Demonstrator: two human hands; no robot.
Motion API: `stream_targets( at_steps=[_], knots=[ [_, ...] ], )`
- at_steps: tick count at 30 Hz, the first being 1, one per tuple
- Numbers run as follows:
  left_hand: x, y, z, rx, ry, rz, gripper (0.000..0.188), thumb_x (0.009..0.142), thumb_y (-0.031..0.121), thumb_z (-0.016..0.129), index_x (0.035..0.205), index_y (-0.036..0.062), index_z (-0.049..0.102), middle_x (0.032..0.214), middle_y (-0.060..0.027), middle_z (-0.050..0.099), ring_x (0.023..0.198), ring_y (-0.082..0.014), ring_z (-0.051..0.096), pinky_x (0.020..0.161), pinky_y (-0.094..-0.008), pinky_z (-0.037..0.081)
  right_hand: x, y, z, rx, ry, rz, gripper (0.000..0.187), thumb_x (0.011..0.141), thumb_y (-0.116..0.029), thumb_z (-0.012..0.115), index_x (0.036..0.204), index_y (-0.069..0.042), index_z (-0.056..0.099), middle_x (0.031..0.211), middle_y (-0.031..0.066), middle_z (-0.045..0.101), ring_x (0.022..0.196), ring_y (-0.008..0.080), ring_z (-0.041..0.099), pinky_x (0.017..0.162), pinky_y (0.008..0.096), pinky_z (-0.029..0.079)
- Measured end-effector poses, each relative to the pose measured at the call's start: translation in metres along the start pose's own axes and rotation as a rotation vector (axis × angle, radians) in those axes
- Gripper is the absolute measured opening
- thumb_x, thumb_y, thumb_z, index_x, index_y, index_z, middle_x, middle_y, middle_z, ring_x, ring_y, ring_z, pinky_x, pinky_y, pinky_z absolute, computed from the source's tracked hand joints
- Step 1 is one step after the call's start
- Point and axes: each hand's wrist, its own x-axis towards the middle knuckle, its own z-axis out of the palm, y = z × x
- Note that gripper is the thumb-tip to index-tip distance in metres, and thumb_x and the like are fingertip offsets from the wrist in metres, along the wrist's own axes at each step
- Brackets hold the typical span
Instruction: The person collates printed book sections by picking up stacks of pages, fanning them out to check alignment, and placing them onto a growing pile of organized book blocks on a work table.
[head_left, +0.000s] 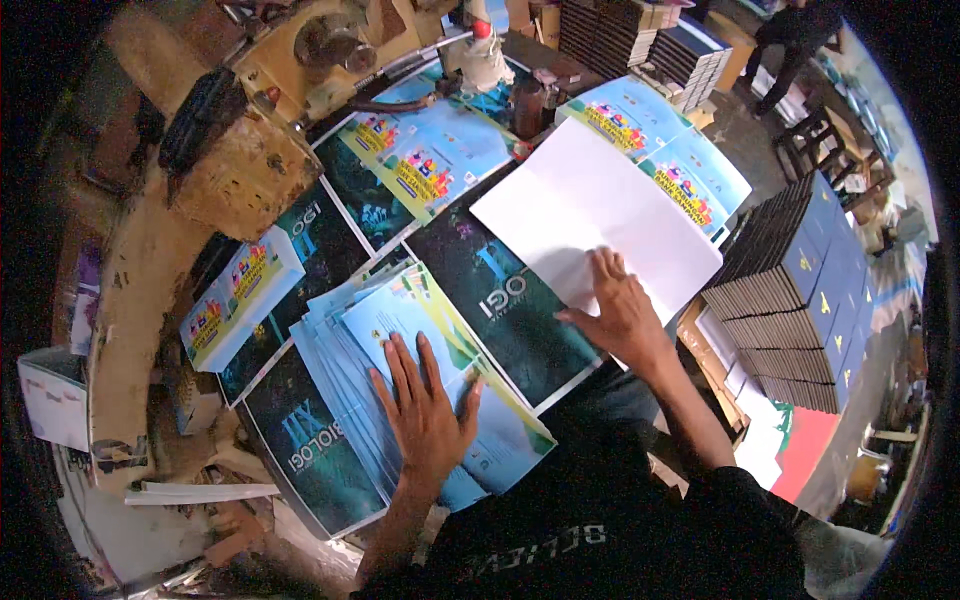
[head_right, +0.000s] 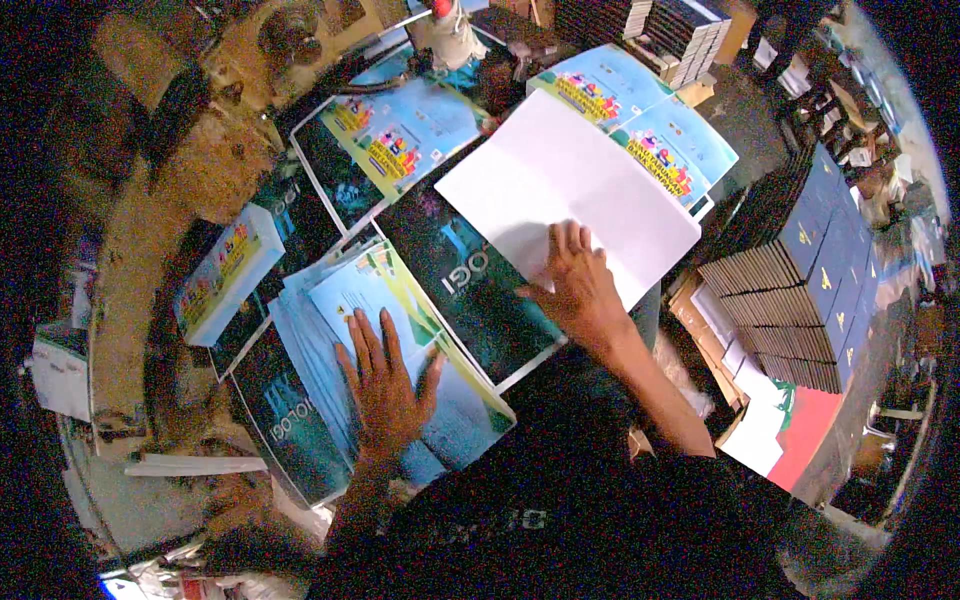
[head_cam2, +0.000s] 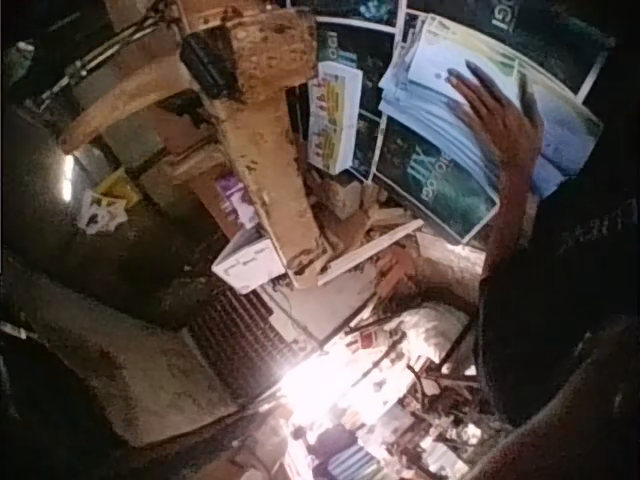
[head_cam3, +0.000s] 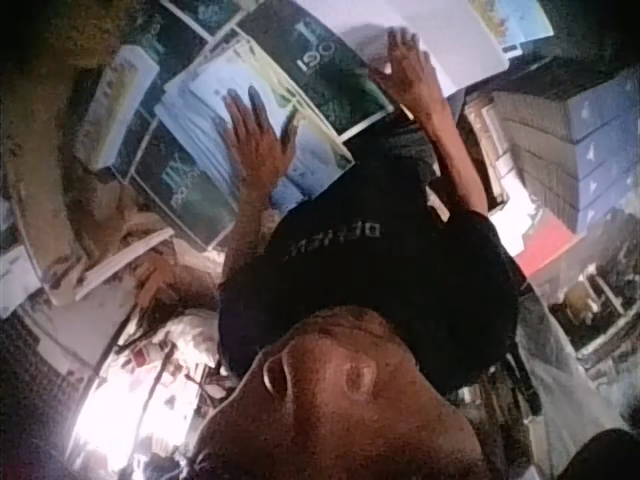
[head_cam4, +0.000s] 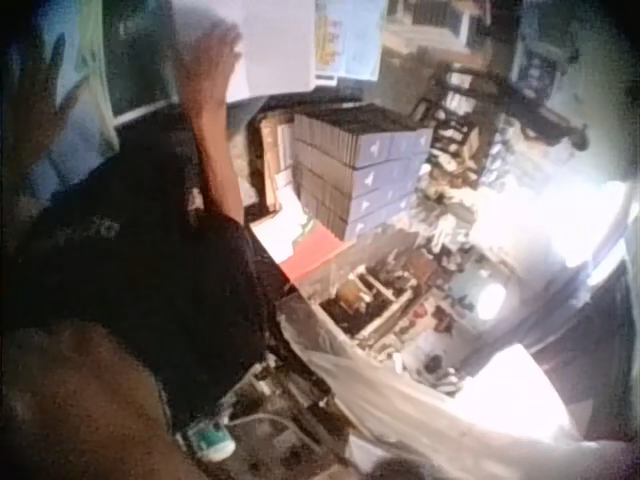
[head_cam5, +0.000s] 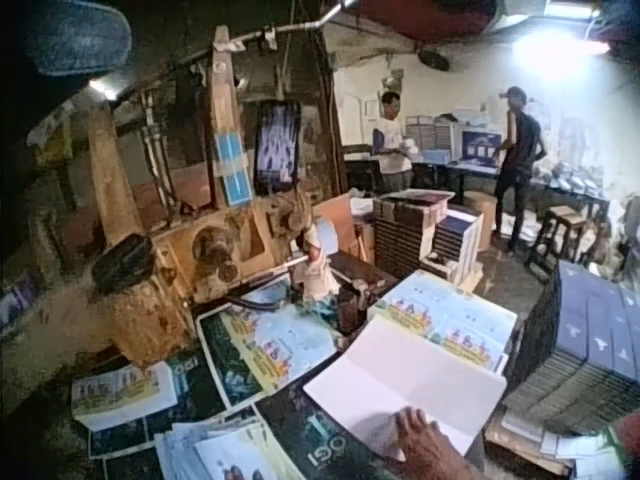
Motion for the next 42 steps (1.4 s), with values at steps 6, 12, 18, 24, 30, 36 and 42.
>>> stream_targets(
  at_steps=[6,12,18,24,30,36,42],
  knots=[
    [0.001,-0.013,0.013,-0.153,0.007,0.077,0.089,0.101,0.054,0.049,0.156,-0.0104,0.023,0.157,-0.0436,0.018,0.150,-0.0563,0.014,0.121,-0.0652,0.009,0.019,-0.018,-0.054,0.117,-0.364,0.124,0.030,0.094,-0.002,0.055,0.124,0.001,0.060,0.087,0.0304,0.066,0.082,0.0393,0.070,0.073,0.0476,0.053],
    [0.022,0.011,-0.050,-0.315,0.129,0.007,0.092,0.100,0.055,0.051,0.158,-0.0098,0.018,0.156,-0.0452,0.017,0.148,-0.0612,0.010,0.118,-0.0698,0.010,-0.023,-0.064,-0.008,1.061,-0.564,0.018,0.018,0.093,-0.003,0.056,0.109,0.000,0.062,0.085,0.0235,0.066,0.073,0.0358,0.067,0.065,0.0452,0.050],
    [0.001,-0.007,-0.001,0.056,-0.032,0.039,0.094,0.098,0.064,0.049,0.156,-0.0071,0.028,0.163,-0.0333,0.021,0.156,-0.0417,0.015,0.121,-0.0650,0.008,-0.008,-0.036,0.013,0.173,-0.111,-0.030,0.087,0.081,-0.043,0.082,0.145,0.001,0.044,0.152,0.0291,0.042,0.137,0.0485,0.044,0.111,0.0544,0.041],
    [-0.002,-0.008,0.003,0.007,0.021,0.055,0.096,0.097,0.065,0.049,0.155,-0.0101,0.029,0.160,-0.0353,0.026,0.154,-0.0439,0.018,0.120,-0.0666,0.009,0.014,0.012,-0.023,0.063,-0.434,0.088,0.067,0.085,-0.024,0.074,0.141,0.001,0.046,0.125,0.0303,0.058,0.113,0.0450,0.061,0.089,0.0538,0.052],
    [0.002,-0.013,-0.003,-0.132,0.002,0.029,0.095,0.099,0.058,0.051,0.156,-0.0114,0.019,0.159,-0.0375,0.025,0.154,-0.0462,0.016,0.121,-0.0650,0.008,0.013,-0.044,-0.078,0.553,-0.417,-0.082,0.046,0.084,0.004,0.057,0.130,0.000,0.056,0.086,0.0225,0.069,0.076,0.0375,0.070,0.070,0.0472,0.055],
    [0.012,-0.003,-0.027,-0.298,0.118,-0.041,0.090,0.101,0.054,0.051,0.161,-0.0029,0.014,0.162,-0.0369,0.017,0.155,-0.0467,0.010,0.121,-0.0659,0.004,-0.040,-0.072,0.010,0.926,-0.562,-0.003,0.036,0.097,-0.014,0.067,0.128,0.003,0.057,0.083,0.0172,0.069,0.069,0.0214,0.064,0.064,0.0360,0.051],
    [0.003,-0.009,-0.002,0.071,0.063,-0.010,0.080,0.102,0.058,0.046,0.160,0.0055,0.029,0.165,-0.0257,0.024,0.155,-0.0398,0.019,0.121,-0.0647,0.008,-0.005,-0.038,-0.013,0.533,-0.334,0.074,0.049,0.094,-0.021,0.072,0.131,0.004,0.053,0.088,0.0195,0.072,0.074,0.0320,0.071,0.066,0.0388,0.055]
  ],
)
